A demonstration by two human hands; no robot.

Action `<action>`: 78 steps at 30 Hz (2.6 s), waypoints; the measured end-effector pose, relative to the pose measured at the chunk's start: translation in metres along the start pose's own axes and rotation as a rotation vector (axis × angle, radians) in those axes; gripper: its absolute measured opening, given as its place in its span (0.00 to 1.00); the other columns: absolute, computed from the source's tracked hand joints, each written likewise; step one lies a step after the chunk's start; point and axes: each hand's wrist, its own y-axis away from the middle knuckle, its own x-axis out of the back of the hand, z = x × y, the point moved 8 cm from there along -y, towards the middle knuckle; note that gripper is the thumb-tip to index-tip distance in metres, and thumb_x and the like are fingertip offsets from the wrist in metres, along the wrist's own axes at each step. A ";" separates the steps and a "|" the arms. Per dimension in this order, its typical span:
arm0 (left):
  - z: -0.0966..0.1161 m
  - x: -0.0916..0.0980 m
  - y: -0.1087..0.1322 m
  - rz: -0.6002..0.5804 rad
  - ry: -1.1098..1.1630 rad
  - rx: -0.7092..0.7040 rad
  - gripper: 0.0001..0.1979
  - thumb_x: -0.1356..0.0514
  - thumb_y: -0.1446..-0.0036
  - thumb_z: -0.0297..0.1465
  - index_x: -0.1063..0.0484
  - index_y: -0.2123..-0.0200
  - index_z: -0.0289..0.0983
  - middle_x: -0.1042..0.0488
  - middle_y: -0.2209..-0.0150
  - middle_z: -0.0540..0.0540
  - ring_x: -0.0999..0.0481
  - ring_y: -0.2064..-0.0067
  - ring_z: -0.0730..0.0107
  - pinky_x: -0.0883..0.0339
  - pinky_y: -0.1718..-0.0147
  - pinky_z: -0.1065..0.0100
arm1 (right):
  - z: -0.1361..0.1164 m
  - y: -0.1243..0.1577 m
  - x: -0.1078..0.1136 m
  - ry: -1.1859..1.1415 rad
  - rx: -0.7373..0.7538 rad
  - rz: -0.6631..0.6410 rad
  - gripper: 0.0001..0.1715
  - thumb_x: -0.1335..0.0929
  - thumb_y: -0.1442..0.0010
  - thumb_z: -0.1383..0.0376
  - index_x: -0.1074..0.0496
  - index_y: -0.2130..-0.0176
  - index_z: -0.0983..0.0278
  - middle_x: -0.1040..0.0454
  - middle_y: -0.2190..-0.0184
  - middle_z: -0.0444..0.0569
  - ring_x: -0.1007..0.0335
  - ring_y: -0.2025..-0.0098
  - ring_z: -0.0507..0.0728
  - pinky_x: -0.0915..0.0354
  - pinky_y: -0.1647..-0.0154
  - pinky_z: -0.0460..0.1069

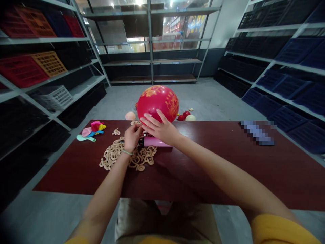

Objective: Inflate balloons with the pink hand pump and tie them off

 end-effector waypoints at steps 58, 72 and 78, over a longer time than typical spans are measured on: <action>0.018 -0.015 0.013 -0.062 -0.310 -0.164 0.12 0.44 0.35 0.38 0.25 0.64 0.39 0.21 0.69 0.48 0.23 0.67 0.67 0.37 0.65 0.69 | 0.083 0.034 0.043 -0.985 -0.820 0.014 0.03 0.38 0.38 0.66 0.34 0.64 0.60 0.31 0.72 0.41 0.35 0.70 0.51 0.37 0.69 0.48; 0.027 -0.014 0.014 -0.073 -0.339 -0.226 0.11 0.44 0.34 0.35 0.24 0.63 0.39 0.21 0.66 0.47 0.24 0.65 0.67 0.36 0.63 0.69 | 0.116 -0.095 0.055 -0.434 -0.440 -0.040 0.13 0.38 0.33 0.63 0.25 0.59 0.62 0.28 0.70 0.42 0.28 0.59 0.55 0.39 0.53 0.54; 0.033 -0.005 0.013 0.008 -0.356 -0.330 0.09 0.43 0.35 0.34 0.24 0.62 0.38 0.23 0.63 0.45 0.24 0.62 0.66 0.33 0.60 0.68 | 0.075 -0.108 -0.010 -0.288 -0.430 -0.458 0.08 0.33 0.39 0.69 0.24 0.67 0.63 0.25 0.71 0.49 0.28 0.65 0.57 0.42 0.63 0.51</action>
